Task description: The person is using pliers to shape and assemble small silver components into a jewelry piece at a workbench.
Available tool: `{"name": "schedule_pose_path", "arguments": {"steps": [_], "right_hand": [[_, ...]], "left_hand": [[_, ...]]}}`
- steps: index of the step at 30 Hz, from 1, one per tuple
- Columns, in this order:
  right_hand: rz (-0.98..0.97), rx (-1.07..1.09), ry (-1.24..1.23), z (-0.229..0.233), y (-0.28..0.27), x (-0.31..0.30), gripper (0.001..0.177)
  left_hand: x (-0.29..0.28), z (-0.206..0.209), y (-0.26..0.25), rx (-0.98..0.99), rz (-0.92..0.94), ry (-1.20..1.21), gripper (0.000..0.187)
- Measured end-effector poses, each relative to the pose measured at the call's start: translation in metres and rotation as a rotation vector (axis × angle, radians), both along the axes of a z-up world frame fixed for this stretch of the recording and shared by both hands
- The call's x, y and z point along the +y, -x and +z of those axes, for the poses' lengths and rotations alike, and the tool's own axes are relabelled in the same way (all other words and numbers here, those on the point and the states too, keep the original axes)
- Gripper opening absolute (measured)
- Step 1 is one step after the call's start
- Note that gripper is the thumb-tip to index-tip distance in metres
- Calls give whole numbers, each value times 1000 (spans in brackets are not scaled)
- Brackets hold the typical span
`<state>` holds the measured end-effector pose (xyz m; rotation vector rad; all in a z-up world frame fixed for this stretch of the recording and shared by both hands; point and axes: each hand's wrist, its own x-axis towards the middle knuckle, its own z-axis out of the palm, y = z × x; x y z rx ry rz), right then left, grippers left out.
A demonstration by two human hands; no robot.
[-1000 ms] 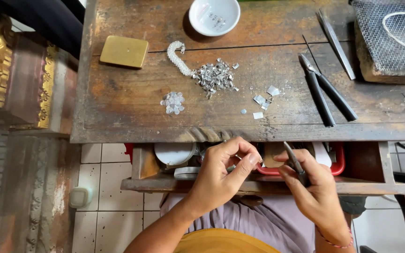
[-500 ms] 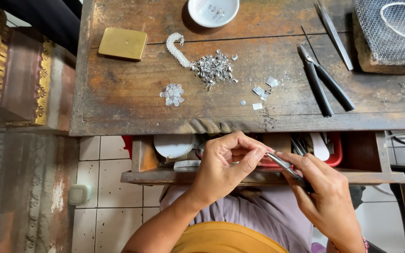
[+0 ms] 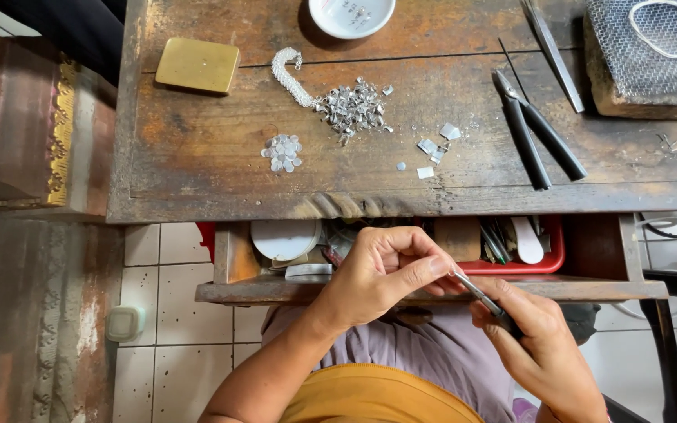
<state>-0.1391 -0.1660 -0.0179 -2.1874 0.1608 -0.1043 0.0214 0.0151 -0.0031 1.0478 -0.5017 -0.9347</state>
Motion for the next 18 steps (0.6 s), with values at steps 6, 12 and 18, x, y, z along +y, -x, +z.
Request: {"name": "schedule_pose_path", "arguments": {"steps": [6,12,18], "right_hand": [[-10,-44,-38,-21,12,-2,32],[14,-11,-108,-9,9,3,30],[-20,-83,-198,-7,9,9,23]], "left_hand": [[0,1,2,69,-72,42,16],[1,2,3,43,-108,22,16],[-7,-2,13,94,-109,86,15]]}}
